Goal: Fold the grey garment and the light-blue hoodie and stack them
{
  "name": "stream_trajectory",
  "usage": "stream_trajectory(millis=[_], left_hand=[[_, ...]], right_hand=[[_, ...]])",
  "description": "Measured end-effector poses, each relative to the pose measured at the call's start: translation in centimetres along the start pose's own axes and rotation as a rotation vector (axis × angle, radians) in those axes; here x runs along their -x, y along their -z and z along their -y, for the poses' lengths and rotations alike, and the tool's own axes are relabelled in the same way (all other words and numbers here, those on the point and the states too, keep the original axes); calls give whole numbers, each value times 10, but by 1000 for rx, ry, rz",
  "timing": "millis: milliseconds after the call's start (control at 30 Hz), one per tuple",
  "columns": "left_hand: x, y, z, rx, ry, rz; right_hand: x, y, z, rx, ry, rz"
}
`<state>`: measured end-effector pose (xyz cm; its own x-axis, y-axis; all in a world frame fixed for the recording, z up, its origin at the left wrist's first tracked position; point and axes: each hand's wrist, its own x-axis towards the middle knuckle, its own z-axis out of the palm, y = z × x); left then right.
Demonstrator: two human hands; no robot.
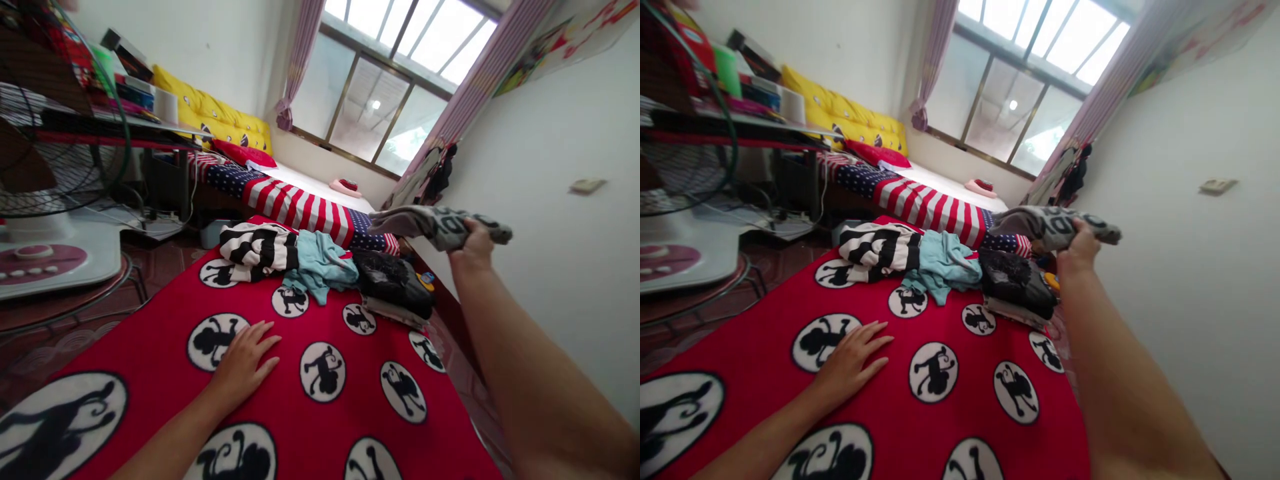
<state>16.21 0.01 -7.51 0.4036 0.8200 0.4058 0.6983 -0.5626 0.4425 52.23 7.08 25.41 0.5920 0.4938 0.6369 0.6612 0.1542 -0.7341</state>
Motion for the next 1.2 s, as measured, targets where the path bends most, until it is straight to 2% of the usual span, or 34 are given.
stream_trajectory(millis=[67, 133, 267, 333, 433, 600, 833, 933, 1033, 1200], left_hand=[[0, 0, 0, -3, 6, -1], [0, 0, 0, -3, 6, -7], [1, -1, 1, -1, 3, -17], [0, -1, 1, -8, 10, -6], [0, 1, 0, -20, 12, 24], [1, 3, -2, -26, 2, 34], [-3, -1, -5, -38, -15, 0], [-26, -7, -10, 7, -40, 39], [-61, -23, -19, 49, -61, 54], [-127, -56, -40, 7, -49, -28]], right_hand=[[35, -16, -36, -81, -162, -37], [88, -29, -78, -133, -290, -20], [200, -42, -144, -200, -424, 28], [242, -42, -162, -238, -447, 66], [278, -36, -168, -283, -448, 194], [291, -30, -163, -295, -413, 398], [288, -32, -165, -259, -385, 460], [288, -31, -165, -272, -398, 469], [288, -31, -165, -287, -419, 482], [289, -29, -164, -330, -413, 476]])
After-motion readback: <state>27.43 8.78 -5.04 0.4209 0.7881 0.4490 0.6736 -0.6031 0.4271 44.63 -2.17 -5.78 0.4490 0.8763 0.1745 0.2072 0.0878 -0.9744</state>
